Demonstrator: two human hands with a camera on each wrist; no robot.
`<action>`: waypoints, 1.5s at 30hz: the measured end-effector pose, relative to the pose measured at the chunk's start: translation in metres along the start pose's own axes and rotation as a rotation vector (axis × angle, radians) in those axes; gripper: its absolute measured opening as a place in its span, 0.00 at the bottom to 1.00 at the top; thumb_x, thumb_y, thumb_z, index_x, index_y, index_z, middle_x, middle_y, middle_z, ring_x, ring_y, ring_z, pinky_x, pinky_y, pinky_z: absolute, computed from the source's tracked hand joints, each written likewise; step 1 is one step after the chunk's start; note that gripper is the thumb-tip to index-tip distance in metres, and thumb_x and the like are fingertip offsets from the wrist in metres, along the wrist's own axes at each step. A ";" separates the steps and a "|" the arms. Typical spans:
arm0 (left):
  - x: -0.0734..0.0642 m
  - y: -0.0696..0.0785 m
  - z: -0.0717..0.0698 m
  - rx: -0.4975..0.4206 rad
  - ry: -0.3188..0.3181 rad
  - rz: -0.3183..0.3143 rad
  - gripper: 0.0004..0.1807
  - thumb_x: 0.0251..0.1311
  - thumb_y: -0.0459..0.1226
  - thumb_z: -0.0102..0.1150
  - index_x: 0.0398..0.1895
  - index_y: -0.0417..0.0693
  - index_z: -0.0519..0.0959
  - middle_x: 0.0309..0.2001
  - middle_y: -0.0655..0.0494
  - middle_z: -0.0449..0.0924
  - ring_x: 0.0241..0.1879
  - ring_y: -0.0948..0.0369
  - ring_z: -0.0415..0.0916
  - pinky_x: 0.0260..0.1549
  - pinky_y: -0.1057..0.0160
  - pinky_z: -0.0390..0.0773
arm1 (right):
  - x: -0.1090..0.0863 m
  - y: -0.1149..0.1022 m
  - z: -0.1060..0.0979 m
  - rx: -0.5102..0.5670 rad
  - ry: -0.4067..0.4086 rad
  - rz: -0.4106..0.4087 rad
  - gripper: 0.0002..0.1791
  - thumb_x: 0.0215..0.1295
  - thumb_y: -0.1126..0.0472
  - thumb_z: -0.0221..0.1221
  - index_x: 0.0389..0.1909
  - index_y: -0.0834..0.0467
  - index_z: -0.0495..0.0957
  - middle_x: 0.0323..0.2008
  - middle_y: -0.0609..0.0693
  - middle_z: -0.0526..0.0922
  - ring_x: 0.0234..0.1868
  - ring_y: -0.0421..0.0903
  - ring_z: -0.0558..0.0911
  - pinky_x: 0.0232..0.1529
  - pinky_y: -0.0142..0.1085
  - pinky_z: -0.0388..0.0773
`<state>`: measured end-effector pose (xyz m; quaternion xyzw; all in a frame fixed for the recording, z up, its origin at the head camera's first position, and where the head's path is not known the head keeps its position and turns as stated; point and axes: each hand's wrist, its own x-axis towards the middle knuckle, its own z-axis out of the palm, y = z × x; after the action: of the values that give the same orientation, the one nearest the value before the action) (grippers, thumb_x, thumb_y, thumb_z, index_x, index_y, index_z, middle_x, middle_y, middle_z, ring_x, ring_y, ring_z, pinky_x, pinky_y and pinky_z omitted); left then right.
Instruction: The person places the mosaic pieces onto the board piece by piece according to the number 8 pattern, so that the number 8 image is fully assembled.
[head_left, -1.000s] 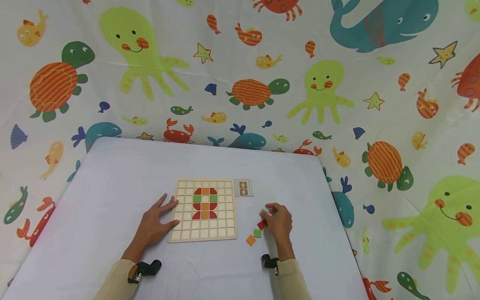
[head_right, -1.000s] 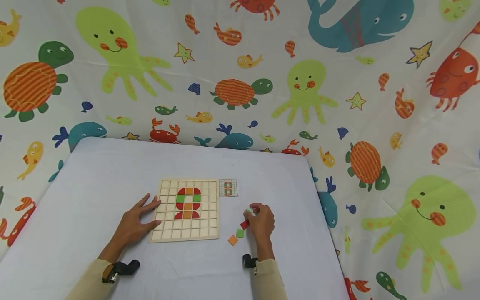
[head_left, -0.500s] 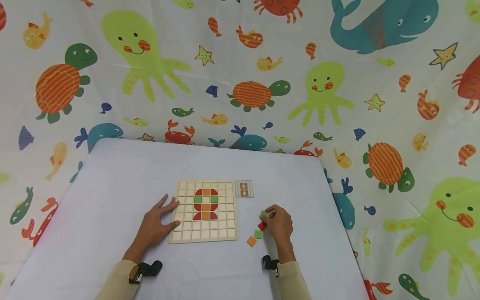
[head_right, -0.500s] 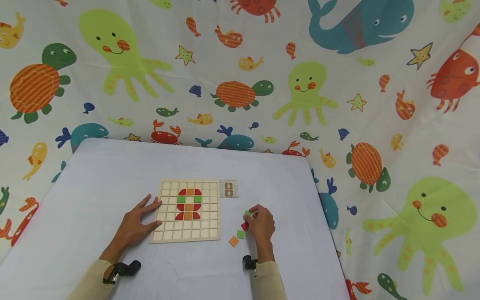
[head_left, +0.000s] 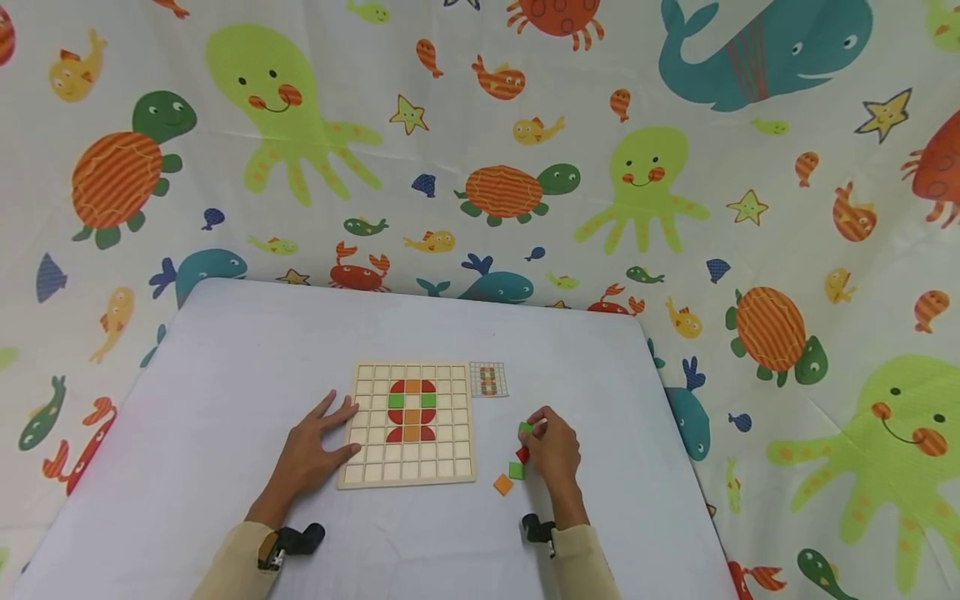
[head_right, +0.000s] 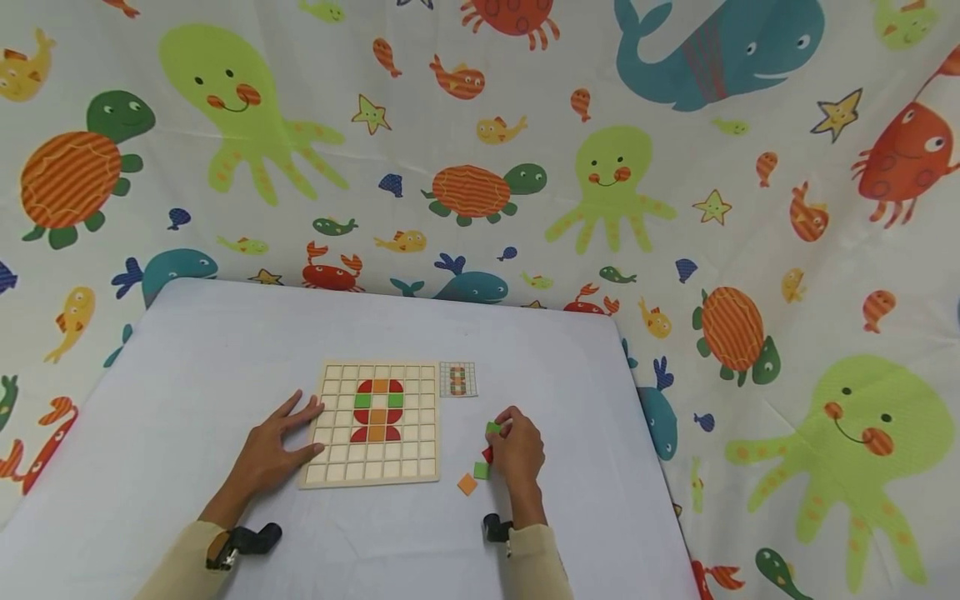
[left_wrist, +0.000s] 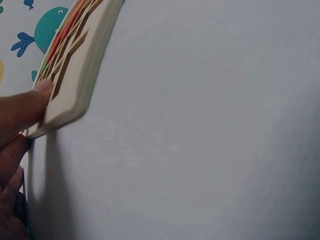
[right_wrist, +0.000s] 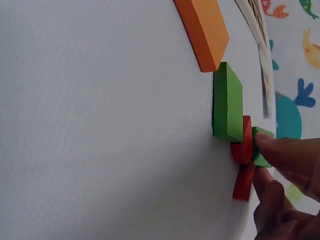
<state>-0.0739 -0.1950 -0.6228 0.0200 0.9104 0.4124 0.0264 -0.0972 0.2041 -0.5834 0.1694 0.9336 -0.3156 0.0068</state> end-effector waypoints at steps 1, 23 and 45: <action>0.000 0.000 0.000 -0.002 0.001 0.001 0.41 0.58 0.40 0.78 0.75 0.46 0.74 0.83 0.32 0.54 0.79 0.27 0.55 0.73 0.27 0.62 | 0.000 0.000 0.000 0.010 0.003 -0.006 0.11 0.63 0.63 0.74 0.41 0.50 0.82 0.30 0.48 0.82 0.31 0.47 0.79 0.26 0.36 0.69; 0.000 0.001 0.000 0.003 -0.001 0.001 0.42 0.58 0.40 0.78 0.76 0.46 0.72 0.83 0.32 0.54 0.80 0.28 0.55 0.74 0.27 0.61 | -0.024 -0.046 0.028 0.276 -0.055 -0.273 0.10 0.62 0.64 0.75 0.37 0.47 0.86 0.29 0.43 0.85 0.25 0.40 0.73 0.25 0.30 0.70; -0.001 0.004 -0.001 0.009 0.017 0.007 0.40 0.57 0.41 0.79 0.74 0.45 0.75 0.82 0.30 0.56 0.78 0.26 0.57 0.73 0.26 0.63 | -0.060 -0.096 0.079 0.318 -0.225 -0.363 0.09 0.60 0.63 0.76 0.36 0.47 0.87 0.26 0.39 0.82 0.25 0.33 0.72 0.26 0.26 0.70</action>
<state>-0.0727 -0.1929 -0.6189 0.0197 0.9123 0.4087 0.0171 -0.0786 0.0675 -0.5829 -0.0382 0.8808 -0.4712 0.0271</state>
